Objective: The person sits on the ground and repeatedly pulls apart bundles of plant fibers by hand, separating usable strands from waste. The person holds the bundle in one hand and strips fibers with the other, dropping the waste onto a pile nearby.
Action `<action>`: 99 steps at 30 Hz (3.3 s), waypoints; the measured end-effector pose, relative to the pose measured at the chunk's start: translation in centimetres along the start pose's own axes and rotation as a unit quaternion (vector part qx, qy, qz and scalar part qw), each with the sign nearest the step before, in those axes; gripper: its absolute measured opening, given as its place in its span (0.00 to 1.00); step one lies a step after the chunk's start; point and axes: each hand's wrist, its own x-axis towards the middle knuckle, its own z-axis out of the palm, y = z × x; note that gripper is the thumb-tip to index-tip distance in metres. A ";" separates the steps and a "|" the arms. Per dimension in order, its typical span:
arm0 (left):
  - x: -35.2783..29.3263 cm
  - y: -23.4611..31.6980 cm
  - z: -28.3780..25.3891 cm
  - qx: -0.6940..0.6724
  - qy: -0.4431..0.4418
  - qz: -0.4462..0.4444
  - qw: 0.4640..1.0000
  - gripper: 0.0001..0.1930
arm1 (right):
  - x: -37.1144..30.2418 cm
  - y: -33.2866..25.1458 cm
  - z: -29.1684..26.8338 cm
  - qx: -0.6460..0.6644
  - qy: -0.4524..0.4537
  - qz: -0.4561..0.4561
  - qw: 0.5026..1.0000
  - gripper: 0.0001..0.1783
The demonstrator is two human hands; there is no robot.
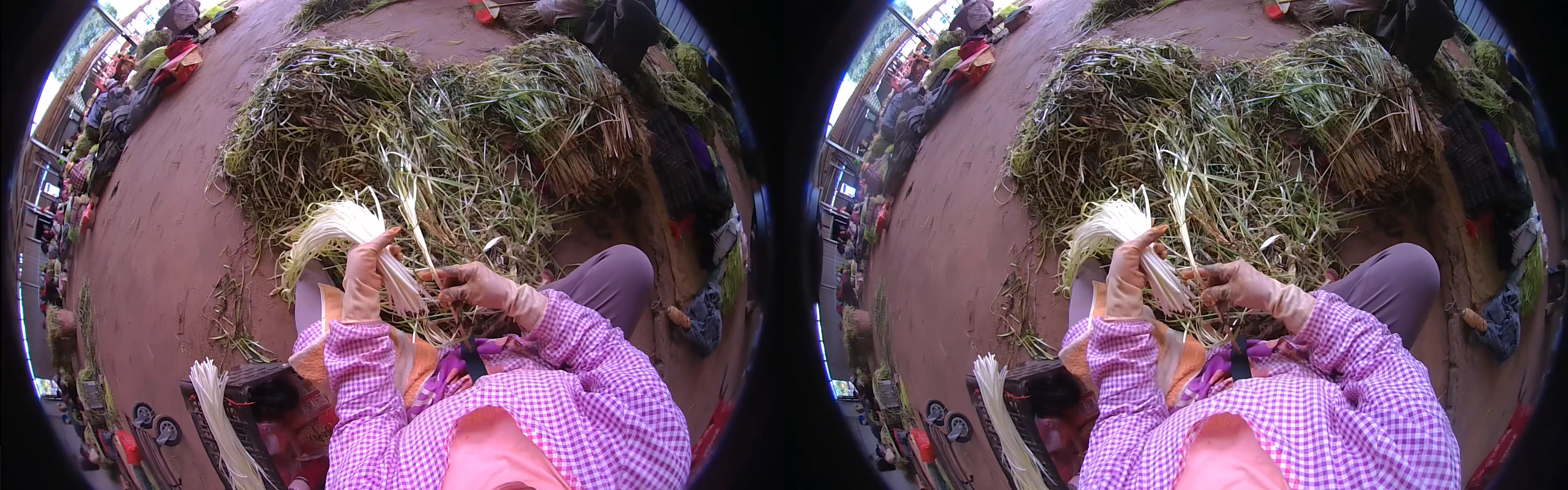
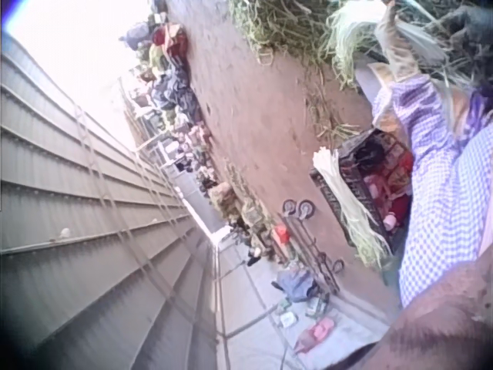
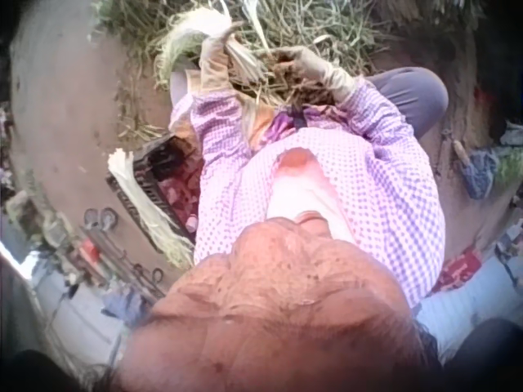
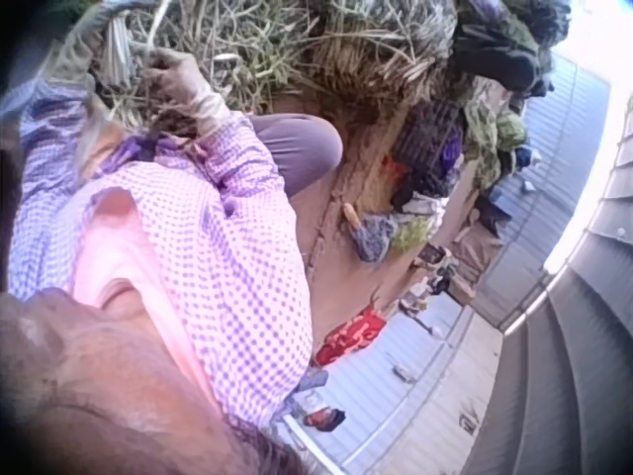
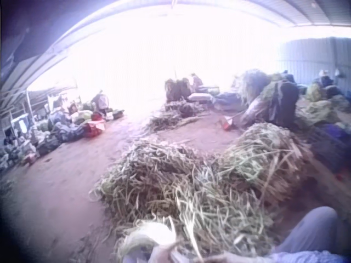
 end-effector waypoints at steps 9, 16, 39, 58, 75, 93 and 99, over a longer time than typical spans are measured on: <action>0.7 -1.3 2.0 -0.014 -0.009 -0.103 0.994 0.09 | -2.1 0.2 0.3 -0.472 -0.026 -0.001 0.881 0.25; -0.6 0.5 1.6 -0.049 0.043 0.055 0.996 0.11 | 1.9 0.3 -4.7 -0.224 0.158 0.172 0.946 0.20; 1.0 -0.7 2.1 -0.074 0.052 -0.026 0.996 0.11 | 8.1 -0.5 -0.6 -0.314 0.341 -0.118 0.878 0.08; 1.1 0.0 0.9 -0.082 0.079 0.049 0.992 0.09 | -1.2 1.0 -6.9 -0.714 -0.197 0.374 0.558 0.15; 0.4 0.1 0.9 0.089 0.030 0.003 0.996 0.08 | 9.0 2.0 -3.5 0.216 0.023 0.072 0.973 0.16; 1.5 0.3 1.8 -0.065 0.159 0.036 0.985 0.05 | 4.2 3.5 -5.1 0.010 0.353 0.113 0.929 0.08; 1.3 -1.5 2.3 -0.047 0.090 -0.018 0.995 0.07 | 7.0 2.5 -3.7 -0.017 0.360 0.040 0.932 0.09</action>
